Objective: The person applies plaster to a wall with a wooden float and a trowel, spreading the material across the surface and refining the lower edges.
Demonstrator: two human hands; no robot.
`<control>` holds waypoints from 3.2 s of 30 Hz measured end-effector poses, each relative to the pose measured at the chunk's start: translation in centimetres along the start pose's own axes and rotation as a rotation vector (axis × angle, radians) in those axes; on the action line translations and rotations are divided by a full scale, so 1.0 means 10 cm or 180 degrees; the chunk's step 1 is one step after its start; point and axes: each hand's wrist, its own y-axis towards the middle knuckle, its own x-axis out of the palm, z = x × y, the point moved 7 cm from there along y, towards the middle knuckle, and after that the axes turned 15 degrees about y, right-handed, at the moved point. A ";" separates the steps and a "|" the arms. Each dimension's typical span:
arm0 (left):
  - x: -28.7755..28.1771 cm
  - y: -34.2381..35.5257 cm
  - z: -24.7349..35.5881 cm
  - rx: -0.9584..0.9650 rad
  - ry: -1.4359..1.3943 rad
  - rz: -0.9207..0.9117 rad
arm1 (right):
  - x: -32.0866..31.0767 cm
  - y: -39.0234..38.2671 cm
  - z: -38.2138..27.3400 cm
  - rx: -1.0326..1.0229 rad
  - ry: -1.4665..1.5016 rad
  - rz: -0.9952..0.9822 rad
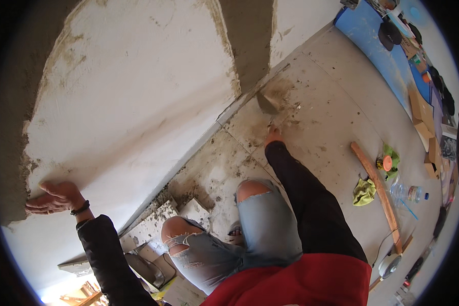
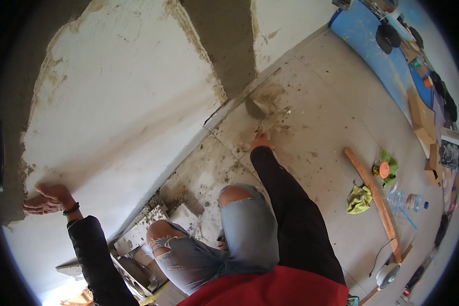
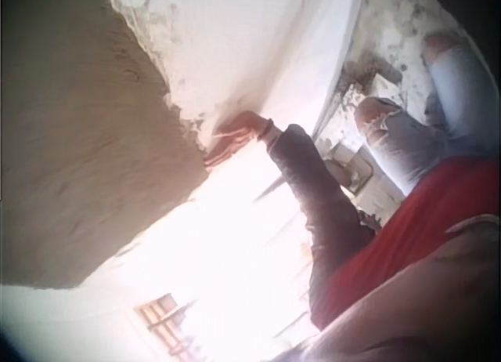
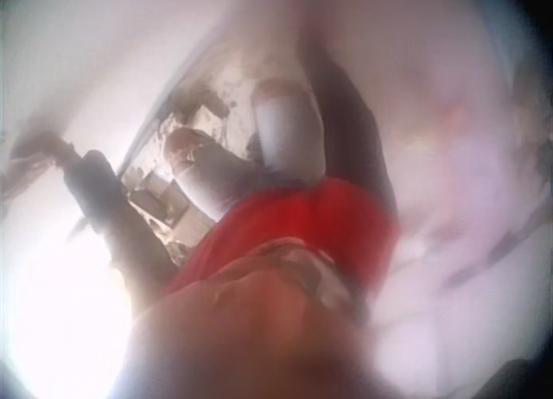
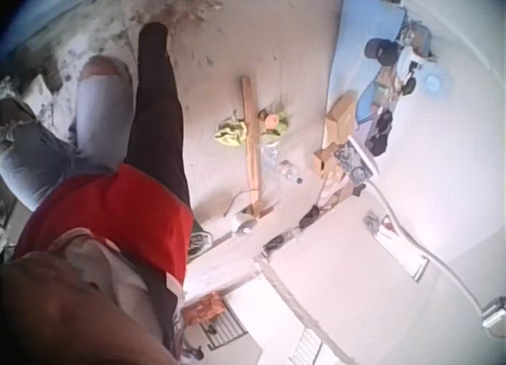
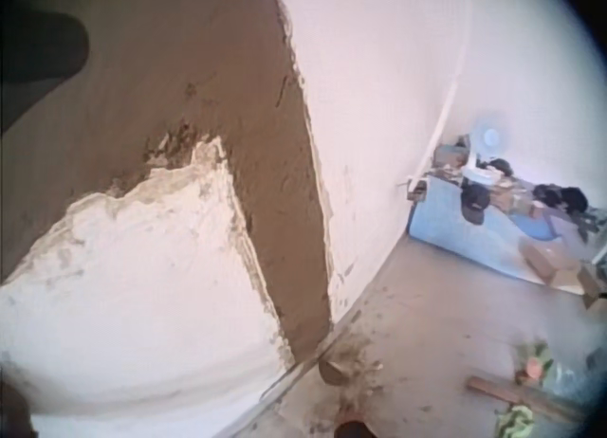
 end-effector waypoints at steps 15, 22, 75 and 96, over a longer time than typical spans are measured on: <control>-0.01 0.00 -0.03 -0.0025 0.0010 -0.0120 | -1.02 0.02 0.29 0.1198 0.2678 -0.0221; 0.01 -0.01 -0.13 -0.0092 0.0041 -0.0168 | 0.59 -0.19 0.50 0.0953 0.2246 -0.1312; 0.10 -0.01 -0.10 -0.0290 -0.0142 -0.0304 | 3.09 -2.16 -0.99 0.2426 0.5374 -0.1672; -2.09 -0.55 -0.32 0.2200 -0.1668 -0.6269 | -2.06 -4.61 0.28 0.2396 0.4881 -0.1009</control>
